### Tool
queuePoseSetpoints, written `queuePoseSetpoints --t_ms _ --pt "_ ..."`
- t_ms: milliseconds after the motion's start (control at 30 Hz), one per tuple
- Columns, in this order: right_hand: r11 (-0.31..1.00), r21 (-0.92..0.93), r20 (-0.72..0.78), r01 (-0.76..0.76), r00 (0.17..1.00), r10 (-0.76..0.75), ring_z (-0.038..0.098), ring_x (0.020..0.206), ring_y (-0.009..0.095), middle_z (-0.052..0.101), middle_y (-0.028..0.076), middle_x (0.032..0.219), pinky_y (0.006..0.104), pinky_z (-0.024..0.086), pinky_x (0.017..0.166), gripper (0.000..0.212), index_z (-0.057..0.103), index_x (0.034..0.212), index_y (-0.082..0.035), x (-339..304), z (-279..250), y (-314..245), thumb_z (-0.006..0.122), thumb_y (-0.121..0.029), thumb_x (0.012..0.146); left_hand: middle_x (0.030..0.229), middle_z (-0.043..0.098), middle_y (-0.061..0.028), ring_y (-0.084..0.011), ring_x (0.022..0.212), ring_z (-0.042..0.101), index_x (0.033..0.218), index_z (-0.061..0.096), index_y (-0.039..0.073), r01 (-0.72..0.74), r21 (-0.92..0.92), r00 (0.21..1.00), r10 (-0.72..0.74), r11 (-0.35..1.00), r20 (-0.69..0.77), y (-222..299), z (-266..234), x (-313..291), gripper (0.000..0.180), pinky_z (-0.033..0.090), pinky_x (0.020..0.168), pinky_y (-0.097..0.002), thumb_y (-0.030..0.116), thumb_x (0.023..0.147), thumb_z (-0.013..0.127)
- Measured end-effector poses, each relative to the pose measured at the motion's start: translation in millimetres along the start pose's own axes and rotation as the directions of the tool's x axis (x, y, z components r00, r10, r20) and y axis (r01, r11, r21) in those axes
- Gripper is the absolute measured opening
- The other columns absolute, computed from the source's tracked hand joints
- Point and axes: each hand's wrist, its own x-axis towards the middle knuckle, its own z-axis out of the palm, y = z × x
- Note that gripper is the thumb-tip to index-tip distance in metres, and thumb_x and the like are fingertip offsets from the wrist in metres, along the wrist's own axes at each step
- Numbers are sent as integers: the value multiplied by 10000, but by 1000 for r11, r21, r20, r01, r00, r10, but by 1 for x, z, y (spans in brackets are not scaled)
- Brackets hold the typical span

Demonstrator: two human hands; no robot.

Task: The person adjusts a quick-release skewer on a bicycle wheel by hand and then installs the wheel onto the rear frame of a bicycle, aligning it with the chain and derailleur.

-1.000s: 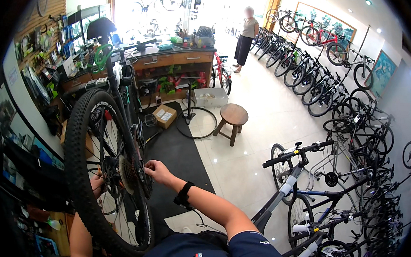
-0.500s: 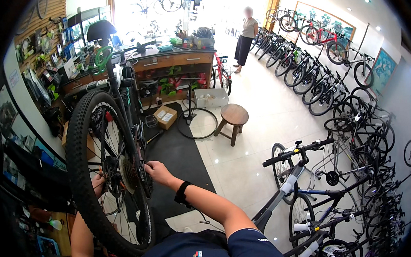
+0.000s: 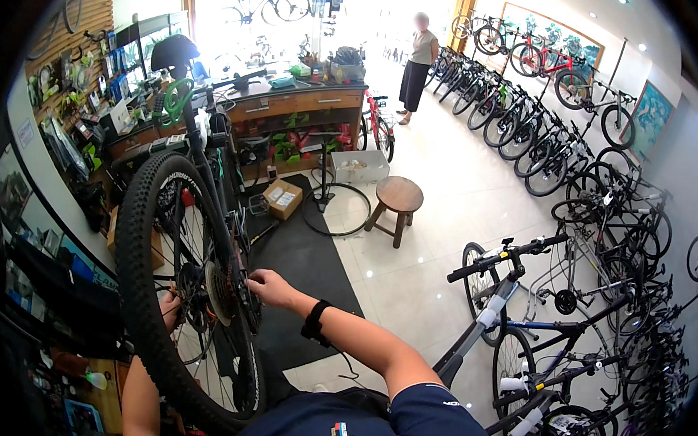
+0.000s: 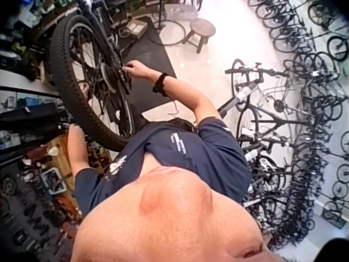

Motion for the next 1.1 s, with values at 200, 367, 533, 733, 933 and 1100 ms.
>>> queuePoseSetpoints --t_ms 200,367,533,733,933,1100 --pt "995 -101 20 -5 1000 7 529 784 122 609 67 837 305 455 709 346 613 1003 52 3 1 0 550 -288 981 671 439 34 -85 483 380 1043 537 71 81 -109 987 -65 991 146 22 12 -11 147 306 439 -247 195 1002 468" --pt "990 -137 22 33 999 -31 506 760 128 593 57 814 314 449 701 327 600 999 43 3 -1 -1 553 -280 977 708 463 23 -92 510 398 1060 533 58 66 -136 988 -46 988 147 18 11 -3 157 328 460 -252 187 997 469" --pt "994 -100 41 43 998 -39 490 746 127 577 51 798 317 442 688 319 602 1005 39 2 -3 -12 553 -275 977 754 480 15 -97 554 417 1092 530 49 22 215 990 9 976 -138 24 43 -18 176 342 494 -256 188 1000 474" --pt "990 -64 -71 124 989 -129 501 719 128 582 58 766 317 443 672 353 623 983 43 5 -5 3 547 -302 977 808 500 4 -104 606 439 1131 526 39 9 321 982 52 947 -181 29 60 -23 202 359 534 -261 190 1004 481" --pt "992 -100 8 82 997 -81 569 792 170 637 78 860 333 479 731 320 617 1047 36 8 3 -4 577 -269 959 863 521 -6 -110 659 461 1169 521 28 -7 371 967 101 929 -234 35 55 -22 233 376 575 -265 192 1008 488" --pt "990 -137 4 31 1000 -30 551 844 127 613 58 895 289 472 769 303 613 1052 32 2 -13 -1 573 -255 964 908 537 -15 -116 703 480 1201 518 19 -32 391 971 121 920 -206 31 63 -7 259 391 609 -269 194 1011 493"
